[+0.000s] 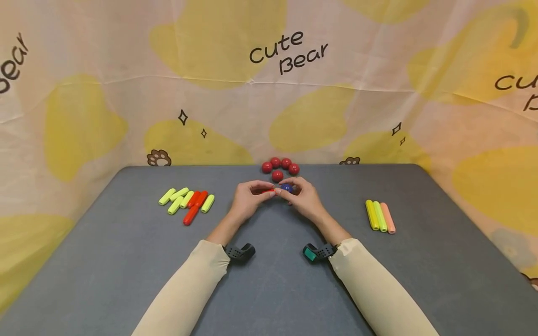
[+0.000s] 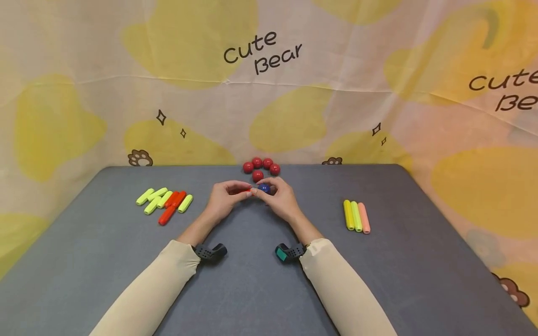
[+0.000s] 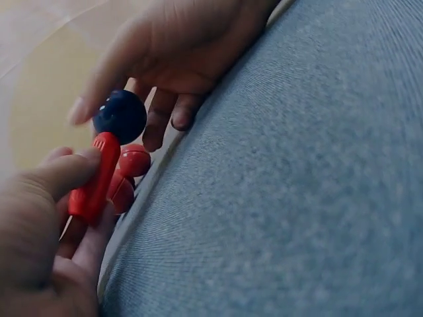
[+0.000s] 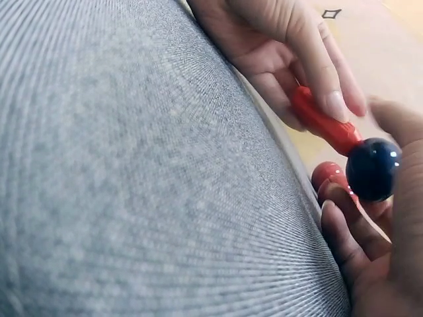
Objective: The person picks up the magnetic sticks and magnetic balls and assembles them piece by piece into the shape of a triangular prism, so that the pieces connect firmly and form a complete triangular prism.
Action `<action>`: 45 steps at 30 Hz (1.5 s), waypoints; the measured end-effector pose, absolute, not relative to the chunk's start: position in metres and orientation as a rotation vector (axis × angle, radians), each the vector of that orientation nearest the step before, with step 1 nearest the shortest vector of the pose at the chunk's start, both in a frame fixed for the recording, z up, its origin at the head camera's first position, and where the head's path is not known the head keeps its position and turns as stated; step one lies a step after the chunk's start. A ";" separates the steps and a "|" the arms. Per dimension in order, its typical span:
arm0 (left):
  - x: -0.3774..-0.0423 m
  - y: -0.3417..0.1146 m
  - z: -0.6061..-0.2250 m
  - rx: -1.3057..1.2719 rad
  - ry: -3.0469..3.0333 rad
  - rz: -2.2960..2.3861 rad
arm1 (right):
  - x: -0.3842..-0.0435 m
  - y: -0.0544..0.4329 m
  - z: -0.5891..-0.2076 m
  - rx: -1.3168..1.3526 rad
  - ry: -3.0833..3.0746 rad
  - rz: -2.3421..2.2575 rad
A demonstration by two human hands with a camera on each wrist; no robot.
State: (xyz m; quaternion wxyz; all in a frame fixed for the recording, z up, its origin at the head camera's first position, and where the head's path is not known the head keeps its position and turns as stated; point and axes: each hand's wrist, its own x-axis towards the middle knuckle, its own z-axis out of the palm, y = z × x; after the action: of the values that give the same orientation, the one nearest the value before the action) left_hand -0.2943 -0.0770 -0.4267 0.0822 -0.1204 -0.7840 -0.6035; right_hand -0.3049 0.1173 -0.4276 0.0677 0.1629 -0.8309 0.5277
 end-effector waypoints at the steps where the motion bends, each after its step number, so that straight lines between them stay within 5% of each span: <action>1: -0.295 -0.076 -0.427 -0.348 -2.326 -1.831 | -0.304 0.118 -0.428 0.489 -2.525 1.545; 13: -0.308 -0.069 -0.415 -0.099 -2.136 -2.210 | -0.306 0.119 -0.431 0.534 -2.416 1.525; 30: -0.353 -0.042 -0.411 -0.314 -2.630 -1.354 | -0.309 0.122 -0.431 0.223 -2.294 1.658; 45: -0.337 -0.063 -0.428 -0.097 -2.089 -2.291 | -0.308 0.120 -0.432 0.310 -2.449 1.404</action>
State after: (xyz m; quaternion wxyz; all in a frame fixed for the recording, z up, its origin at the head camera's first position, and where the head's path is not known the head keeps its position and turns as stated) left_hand -0.3372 -0.0633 -0.4280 0.0199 -0.0314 -0.6733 -0.7384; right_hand -0.3083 0.1203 -0.4318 0.1503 0.1078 -0.8526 0.4886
